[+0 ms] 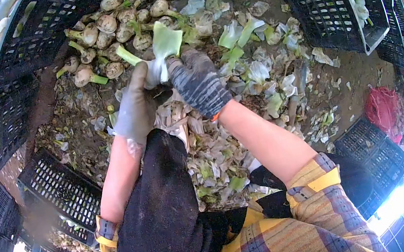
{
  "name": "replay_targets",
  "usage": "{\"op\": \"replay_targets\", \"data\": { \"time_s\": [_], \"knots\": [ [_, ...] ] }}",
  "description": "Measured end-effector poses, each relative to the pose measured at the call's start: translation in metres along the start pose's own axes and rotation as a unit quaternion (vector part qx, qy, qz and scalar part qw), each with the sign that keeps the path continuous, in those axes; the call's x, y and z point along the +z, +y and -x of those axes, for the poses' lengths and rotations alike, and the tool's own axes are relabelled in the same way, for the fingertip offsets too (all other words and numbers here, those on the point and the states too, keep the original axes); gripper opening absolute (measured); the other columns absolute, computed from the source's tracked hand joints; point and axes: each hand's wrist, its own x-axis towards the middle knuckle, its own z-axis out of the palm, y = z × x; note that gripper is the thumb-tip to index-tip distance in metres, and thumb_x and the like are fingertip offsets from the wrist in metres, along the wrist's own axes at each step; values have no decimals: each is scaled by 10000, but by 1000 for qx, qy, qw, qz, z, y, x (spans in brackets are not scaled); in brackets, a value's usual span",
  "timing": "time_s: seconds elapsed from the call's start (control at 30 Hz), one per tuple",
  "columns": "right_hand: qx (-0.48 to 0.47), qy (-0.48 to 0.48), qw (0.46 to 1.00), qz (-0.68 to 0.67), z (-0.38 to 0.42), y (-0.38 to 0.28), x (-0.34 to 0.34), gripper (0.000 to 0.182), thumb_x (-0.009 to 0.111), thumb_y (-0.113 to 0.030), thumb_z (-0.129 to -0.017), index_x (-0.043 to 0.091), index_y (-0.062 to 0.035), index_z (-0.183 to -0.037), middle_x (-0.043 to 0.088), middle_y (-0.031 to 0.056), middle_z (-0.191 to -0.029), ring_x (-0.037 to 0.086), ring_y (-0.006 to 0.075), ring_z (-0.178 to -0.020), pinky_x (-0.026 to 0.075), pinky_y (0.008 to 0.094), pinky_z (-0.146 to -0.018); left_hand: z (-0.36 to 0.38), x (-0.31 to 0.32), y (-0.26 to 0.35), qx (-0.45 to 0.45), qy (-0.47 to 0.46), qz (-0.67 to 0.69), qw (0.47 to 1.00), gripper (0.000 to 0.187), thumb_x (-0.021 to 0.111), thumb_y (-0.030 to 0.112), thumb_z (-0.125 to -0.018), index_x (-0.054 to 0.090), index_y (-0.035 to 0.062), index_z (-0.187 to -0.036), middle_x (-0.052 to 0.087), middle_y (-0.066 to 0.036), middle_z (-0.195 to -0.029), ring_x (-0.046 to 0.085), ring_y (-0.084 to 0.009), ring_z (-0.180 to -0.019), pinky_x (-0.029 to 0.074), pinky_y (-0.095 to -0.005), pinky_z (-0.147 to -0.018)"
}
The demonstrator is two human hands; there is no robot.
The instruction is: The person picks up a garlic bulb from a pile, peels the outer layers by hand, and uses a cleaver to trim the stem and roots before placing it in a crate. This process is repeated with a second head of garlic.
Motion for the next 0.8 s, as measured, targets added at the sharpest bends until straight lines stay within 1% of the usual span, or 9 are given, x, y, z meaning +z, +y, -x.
{"op": "replay_targets", "data": {
  "time_s": [0.2, 0.3, 0.33, 0.43, 0.47, 0.57, 0.6, 0.73, 0.8],
  "knots": [
    [178, -18, 934, -310, 3, -1, 7, 191, 517, -95, -852, 577, 29, -984, 632, 102, -861, 595, 173, -751, 487, 291, -699, -11, -6, -4, 49, 54, 35, 997, 494, 543, 436, -870, 495, 17, -1127, 606, -76, -940, 600, -162, -796, 503, -290, -643],
    [233, -13, 807, -542, -3, 3, -10, 215, 477, -66, -855, 537, 60, -1018, 603, 124, -906, 590, 196, -797, 516, 316, -776, -3, -6, 5, 37, 64, 110, 991, 399, 484, 371, -914, 529, 14, -1087, 611, -84, -938, 603, -178, -789, 503, -290, -666],
    [291, 46, 656, -695, -3, 15, -8, 252, 465, -65, -851, 493, 77, -1058, 586, 151, -925, 589, 233, -866, 512, 365, -845, 2, 4, 12, 22, 81, 84, 993, 361, 413, 314, -947, 534, -2, -1072, 617, -95, -947, 608, -201, -798, 504, -308, -698],
    [290, 105, 575, -758, -3, 39, -13, 306, 470, -91, -857, 456, 88, -1105, 577, 182, -970, 580, 271, -928, 495, 381, -883, 1, 12, 15, 36, 83, 143, 986, 354, 381, 304, -951, 538, 13, -1074, 621, -88, -956, 607, -212, -814, 500, -328, -705],
    [331, 191, 616, -688, -7, 46, -10, 404, 502, -207, -877, 422, 86, -1143, 565, 209, -1006, 574, 307, -952, 478, 405, -906, -6, 4, 10, 55, 56, 181, 980, 363, 368, 307, -945, 539, 15, -1075, 624, -92, -956, 606, -218, -819, 496, -344, -718],
    [411, 15, 610, -677, -3, 35, -19, 561, 531, -355, -869, 379, 59, -1215, 552, 215, -1035, 567, 325, -972, 465, 426, -910, -6, -7, 11, 42, 61, 158, 985, 379, 381, 325, -931, 548, 9, -1058, 610, -118, -986, 580, -249, -943, 462, -399, -856],
    [416, -22, 665, -620, -3, 18, -16, 667, 534, -464, -847, 348, 17, -1269, 540, 220, -1072, 609, 313, -883, 514, 425, -811, -2, -1, 13, 53, 83, 125, 987, 449, 377, 397, -924, 558, 7, -1055, 613, -112, -952, 588, -217, -897, 469, -356, -828],
    [361, -170, 837, -374, -9, -17, -7, 601, 577, -437, -828, 428, -19, -1233, 574, 160, -1015, 626, 207, -625, 543, 340, -555, 1, -1, 10, 120, 87, -113, 982, 548, 411, 501, -893, 562, -6, -1034, 609, -94, -895, 588, -165, -792, 479, -291, -737],
    [303, -197, 875, -321, -14, -14, -3, 487, 620, -384, -806, 526, -37, -1135, 604, 115, -917, 628, 195, -684, 545, 356, -597, 2, 3, 9, 153, 71, -146, 975, 607, 448, 558, -862, 569, -19, -1005, 602, -80, -838, 576, -136, -725, 480, -264, -663]
  ]
}}
